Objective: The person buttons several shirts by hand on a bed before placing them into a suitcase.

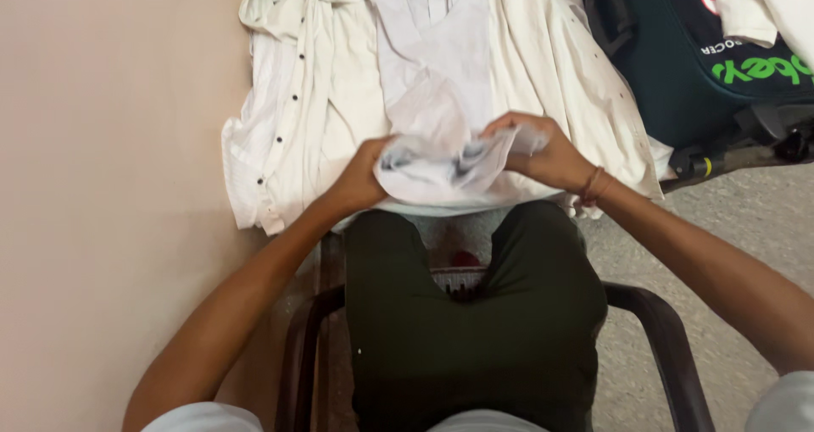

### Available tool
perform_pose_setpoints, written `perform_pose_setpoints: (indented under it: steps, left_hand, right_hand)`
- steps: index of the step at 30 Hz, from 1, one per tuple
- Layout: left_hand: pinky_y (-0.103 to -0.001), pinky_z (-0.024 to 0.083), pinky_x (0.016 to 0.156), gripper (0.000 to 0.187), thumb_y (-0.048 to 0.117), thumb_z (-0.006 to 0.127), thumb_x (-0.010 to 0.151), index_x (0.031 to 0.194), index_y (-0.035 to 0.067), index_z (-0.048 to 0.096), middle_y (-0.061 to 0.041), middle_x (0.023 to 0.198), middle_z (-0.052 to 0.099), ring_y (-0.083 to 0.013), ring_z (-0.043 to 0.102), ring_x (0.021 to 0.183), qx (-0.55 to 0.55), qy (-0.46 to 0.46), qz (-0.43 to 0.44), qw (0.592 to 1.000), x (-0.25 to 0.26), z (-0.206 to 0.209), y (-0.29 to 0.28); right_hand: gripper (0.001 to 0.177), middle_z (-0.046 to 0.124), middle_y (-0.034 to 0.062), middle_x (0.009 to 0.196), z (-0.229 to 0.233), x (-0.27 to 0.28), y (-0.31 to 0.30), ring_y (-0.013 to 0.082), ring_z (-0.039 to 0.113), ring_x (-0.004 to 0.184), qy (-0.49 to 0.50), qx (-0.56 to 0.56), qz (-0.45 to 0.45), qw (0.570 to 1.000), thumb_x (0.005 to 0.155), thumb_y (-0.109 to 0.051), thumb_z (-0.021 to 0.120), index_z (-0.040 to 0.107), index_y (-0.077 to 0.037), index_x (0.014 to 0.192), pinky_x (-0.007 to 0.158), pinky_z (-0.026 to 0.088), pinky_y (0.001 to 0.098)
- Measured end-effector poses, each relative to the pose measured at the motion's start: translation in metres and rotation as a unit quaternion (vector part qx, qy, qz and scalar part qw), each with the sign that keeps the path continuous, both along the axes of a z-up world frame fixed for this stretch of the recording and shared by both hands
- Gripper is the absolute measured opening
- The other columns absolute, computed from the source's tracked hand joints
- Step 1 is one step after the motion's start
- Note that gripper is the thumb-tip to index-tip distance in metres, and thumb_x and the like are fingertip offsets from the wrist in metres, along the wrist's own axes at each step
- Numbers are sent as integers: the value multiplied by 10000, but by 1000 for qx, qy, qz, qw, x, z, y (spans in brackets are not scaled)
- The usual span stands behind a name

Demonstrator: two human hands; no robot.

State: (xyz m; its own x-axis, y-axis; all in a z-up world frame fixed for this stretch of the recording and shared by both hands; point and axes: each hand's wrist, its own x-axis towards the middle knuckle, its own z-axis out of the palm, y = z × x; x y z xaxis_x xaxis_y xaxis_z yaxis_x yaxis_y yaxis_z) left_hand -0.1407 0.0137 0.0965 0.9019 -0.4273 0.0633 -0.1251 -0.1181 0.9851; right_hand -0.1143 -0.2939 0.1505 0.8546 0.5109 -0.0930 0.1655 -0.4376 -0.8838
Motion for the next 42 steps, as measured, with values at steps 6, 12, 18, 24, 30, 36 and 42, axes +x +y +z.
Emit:
perform_pose_setpoints:
  steps: [6, 12, 18, 24, 30, 36, 42]
  left_hand:
    - [-345, 543, 1011, 262, 11, 754, 776, 1024, 93, 770, -43, 1145, 762, -215, 719, 1124, 114, -209, -125, 963, -46, -19, -19]
    - [-476, 411, 991, 608, 206, 877, 648, 1203, 68, 669, -169, 1306, 588, -364, 535, 1209, 303, -187, -168, 919, -80, -33, -25]
    - [-463, 462, 1065, 576, 298, 749, 885, 1353, 51, 521, -162, 1352, 550, -348, 540, 1285, 316, -74, 23, 946, -88, -62, -41]
    - [-510, 369, 1117, 847, 269, 804, 828, 1439, -69, 323, -295, 1411, 380, -469, 397, 1344, 329, -94, 129, 931, -89, -78, -73]
    - [-527, 331, 1123, 906, 192, 796, 796, 1490, -62, 272, -283, 1450, 352, -452, 344, 1395, 283, -74, 193, 937, -91, -77, -81]
    - [-489, 368, 1149, 820, 145, 779, 827, 1469, -63, 312, -303, 1446, 384, -454, 400, 1379, 218, -88, 210, 949, -87, -88, -73]
    - [-455, 464, 1041, 847, 133, 830, 777, 1419, -77, 319, -297, 1338, 487, -402, 543, 1262, 100, -18, 208, 973, -72, -89, -65]
  right_hand:
    - [216, 770, 82, 1166, -63, -36, -16, 190, 692, 1203, -50, 74, 136, 987, 930, -78, 698, 724, -48, 1143, 1080, 471, 353]
    - [324, 767, 61, 1125, -70, -66, -4, 195, 725, 1077, -18, -74, 189, 979, 866, -234, 778, 699, -83, 1143, 974, 546, 347]
    - [432, 743, 103, 1149, -95, -60, 5, 216, 723, 1085, -39, -42, 135, 989, 919, -265, 730, 614, -53, 1277, 987, 552, 357]
    - [608, 658, 183, 1249, -137, -45, 19, 238, 696, 1115, 4, 14, -10, 1000, 923, -250, 731, 452, 17, 1391, 960, 582, 361]
    - [733, 607, 212, 1248, -163, -40, 37, 235, 665, 1113, 93, 66, -72, 991, 906, -273, 759, 309, 20, 1406, 902, 592, 356]
    - [667, 669, 193, 1110, -158, -37, 58, 179, 672, 946, 181, 74, -142, 970, 883, -243, 767, 357, -13, 1356, 760, 587, 305]
    - [292, 717, 23, 888, -140, -39, 91, 91, 626, 774, 123, 151, -44, 980, 959, -186, 697, 605, -8, 1173, 633, 497, 251]
